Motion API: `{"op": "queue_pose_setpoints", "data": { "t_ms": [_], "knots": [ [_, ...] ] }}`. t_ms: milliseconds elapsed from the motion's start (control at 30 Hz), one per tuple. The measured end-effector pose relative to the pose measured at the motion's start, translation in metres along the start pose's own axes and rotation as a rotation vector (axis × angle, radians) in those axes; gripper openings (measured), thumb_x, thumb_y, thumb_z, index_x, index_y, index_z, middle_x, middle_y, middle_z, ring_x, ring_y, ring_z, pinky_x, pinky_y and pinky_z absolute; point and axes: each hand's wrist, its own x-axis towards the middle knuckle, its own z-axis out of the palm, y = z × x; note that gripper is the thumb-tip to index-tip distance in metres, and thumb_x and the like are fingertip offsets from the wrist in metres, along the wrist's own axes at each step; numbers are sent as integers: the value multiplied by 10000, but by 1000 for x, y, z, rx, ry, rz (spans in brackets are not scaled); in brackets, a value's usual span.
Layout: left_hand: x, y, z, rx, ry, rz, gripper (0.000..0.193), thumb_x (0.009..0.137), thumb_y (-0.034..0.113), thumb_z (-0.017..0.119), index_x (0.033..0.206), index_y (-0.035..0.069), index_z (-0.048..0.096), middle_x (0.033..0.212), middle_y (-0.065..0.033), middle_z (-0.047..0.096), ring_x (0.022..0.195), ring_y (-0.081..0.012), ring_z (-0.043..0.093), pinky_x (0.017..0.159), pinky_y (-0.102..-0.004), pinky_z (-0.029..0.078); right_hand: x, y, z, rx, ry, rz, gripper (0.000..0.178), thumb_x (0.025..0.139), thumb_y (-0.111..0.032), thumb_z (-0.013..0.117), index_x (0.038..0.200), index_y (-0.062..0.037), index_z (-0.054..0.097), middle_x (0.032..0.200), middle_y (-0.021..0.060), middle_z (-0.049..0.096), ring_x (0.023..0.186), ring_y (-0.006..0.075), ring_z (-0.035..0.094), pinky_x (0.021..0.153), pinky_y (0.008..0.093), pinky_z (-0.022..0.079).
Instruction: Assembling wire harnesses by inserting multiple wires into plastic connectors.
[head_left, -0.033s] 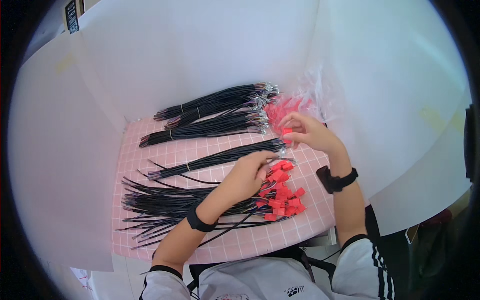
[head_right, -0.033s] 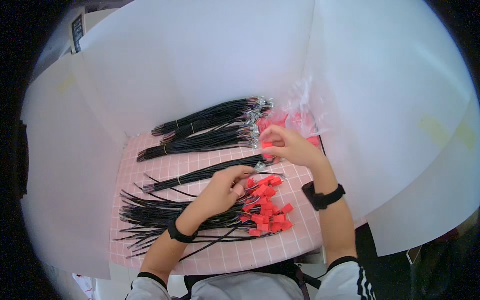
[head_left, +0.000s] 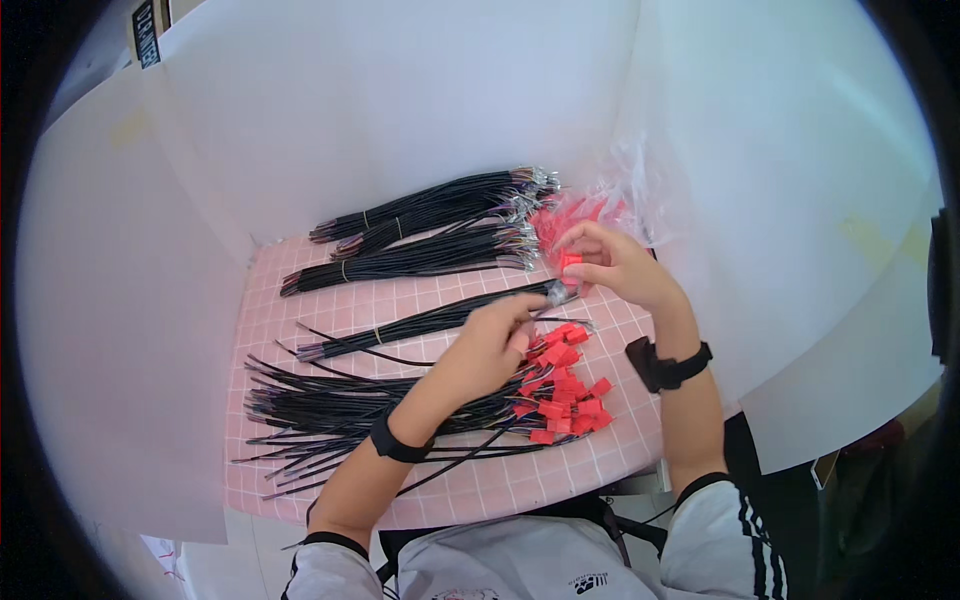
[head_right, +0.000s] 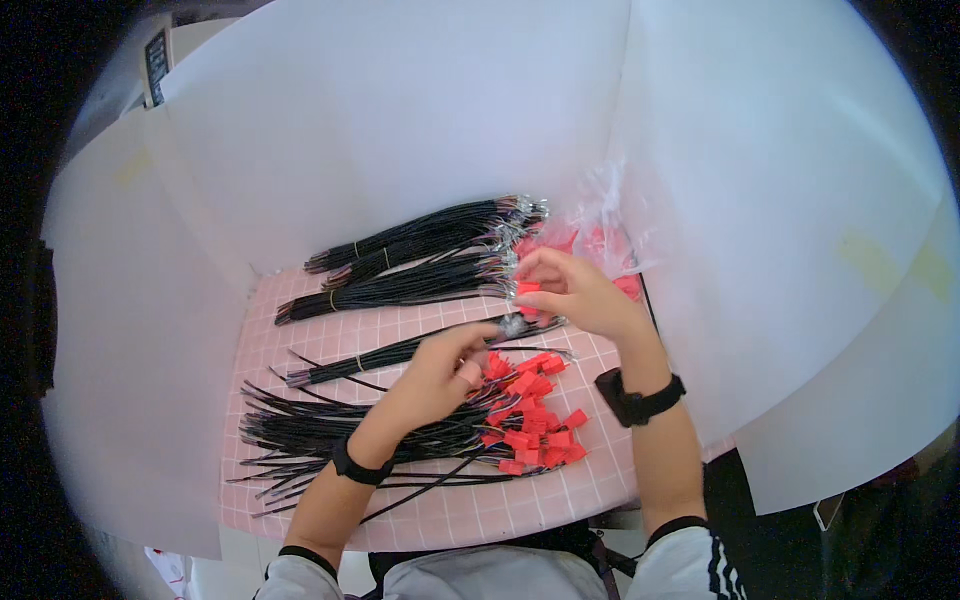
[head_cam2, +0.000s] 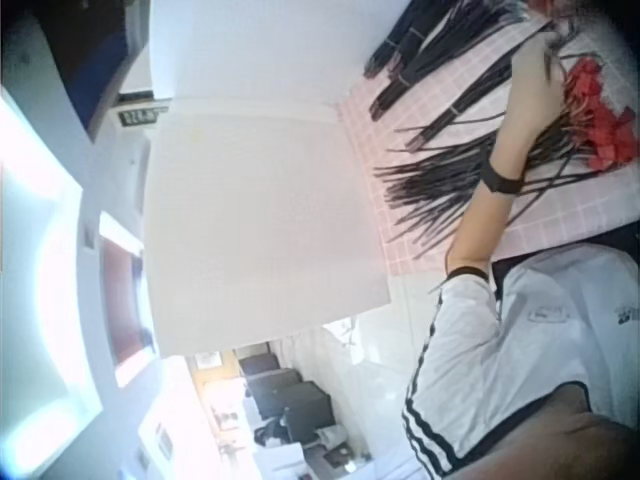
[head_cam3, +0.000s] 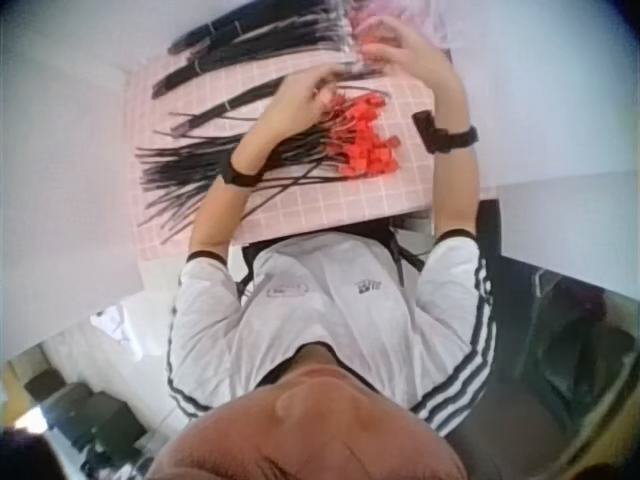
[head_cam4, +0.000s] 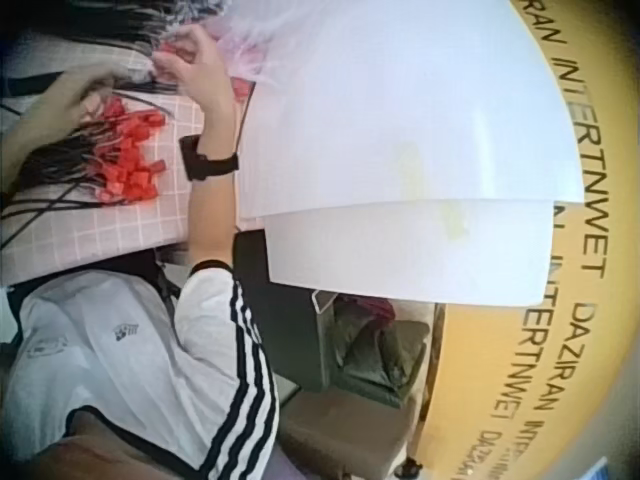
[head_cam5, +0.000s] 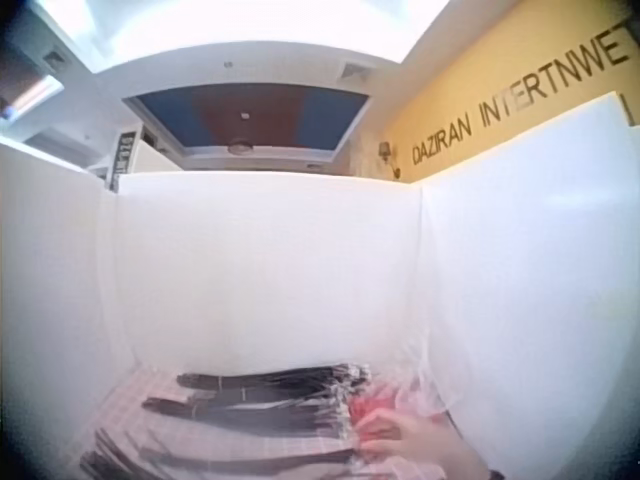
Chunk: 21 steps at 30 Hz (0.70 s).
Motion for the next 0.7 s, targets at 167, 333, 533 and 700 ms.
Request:
{"op": "queue_pose_setpoints", "data": {
  "t_ms": [167,333,533,700],
  "knots": [
    [7,18,-33,-51,200,-86,188,844,91,450,984,-4,532,620,-23,467,501,-78,410,460,-211,322,14,-20,38,438,174,-249,304,782,-34,558,1073,-14,474,908,69,528,859,151,559,750,269,494],
    [8,28,-42,-250,330,-104,157,837,112,491,809,-12,583,554,20,456,464,-40,373,425,-180,278,17,-40,60,633,268,-283,335,790,-47,552,1111,-14,459,880,66,523,815,154,559,744,282,488],
    [10,35,-45,-497,446,-188,86,757,56,596,793,-18,574,679,-70,596,571,-95,557,485,-183,401,18,-51,69,631,370,-325,299,792,-57,559,1075,-17,469,891,74,533,812,149,554,740,290,477],
    [10,36,-43,-555,427,-161,90,771,58,584,816,-18,568,710,-87,609,581,-103,571,503,-187,410,22,-47,71,680,419,-382,281,789,-50,565,1051,-16,472,898,91,556,817,159,557,746,300,475]
  ]
}}
